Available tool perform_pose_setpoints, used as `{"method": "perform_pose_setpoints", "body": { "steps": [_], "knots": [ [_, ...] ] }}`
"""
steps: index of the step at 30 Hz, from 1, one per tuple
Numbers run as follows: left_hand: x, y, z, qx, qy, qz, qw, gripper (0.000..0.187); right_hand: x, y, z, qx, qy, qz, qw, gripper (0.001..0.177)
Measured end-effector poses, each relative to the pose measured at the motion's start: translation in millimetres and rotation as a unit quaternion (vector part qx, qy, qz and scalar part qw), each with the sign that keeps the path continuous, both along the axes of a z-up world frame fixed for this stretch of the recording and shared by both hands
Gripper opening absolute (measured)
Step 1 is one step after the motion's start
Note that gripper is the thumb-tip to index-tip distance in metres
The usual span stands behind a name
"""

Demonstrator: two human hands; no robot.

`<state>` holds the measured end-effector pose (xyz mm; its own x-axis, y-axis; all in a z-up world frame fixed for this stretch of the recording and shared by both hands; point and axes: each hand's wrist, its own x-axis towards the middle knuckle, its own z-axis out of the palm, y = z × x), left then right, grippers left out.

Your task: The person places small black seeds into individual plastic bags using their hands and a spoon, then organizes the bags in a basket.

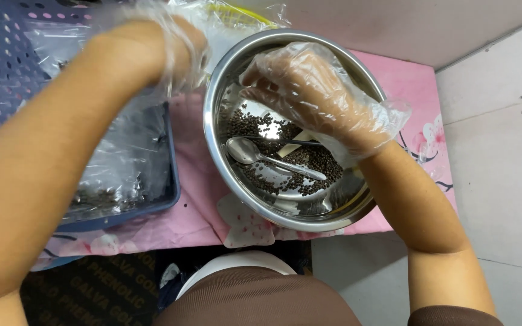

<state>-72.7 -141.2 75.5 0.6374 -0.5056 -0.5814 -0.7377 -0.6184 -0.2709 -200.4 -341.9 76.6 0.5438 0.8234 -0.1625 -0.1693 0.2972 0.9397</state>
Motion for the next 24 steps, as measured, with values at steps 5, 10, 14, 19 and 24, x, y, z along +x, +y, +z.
{"method": "perform_pose_setpoints", "body": {
  "steps": [5,10,14,19,24],
  "knots": [
    [-11,39,30,-0.329,0.118,0.186,0.918,0.040,-21,42,47,0.760,0.589,-0.016,0.274,0.013],
    [-16,43,11,-0.484,0.108,0.147,0.856,0.029,-10,26,28,0.777,0.579,-0.018,0.248,0.039],
    [-21,34,4,-0.533,0.061,-0.010,0.844,0.005,-27,37,41,0.810,0.573,-0.012,0.123,0.059],
    [-63,18,23,-0.636,0.099,0.028,0.765,0.022,-27,23,26,0.835,0.537,0.066,0.103,0.038],
    [-80,10,18,-0.681,0.071,-0.059,0.726,0.020,-37,1,22,0.866,0.483,0.115,0.063,0.020]
  ]
}}
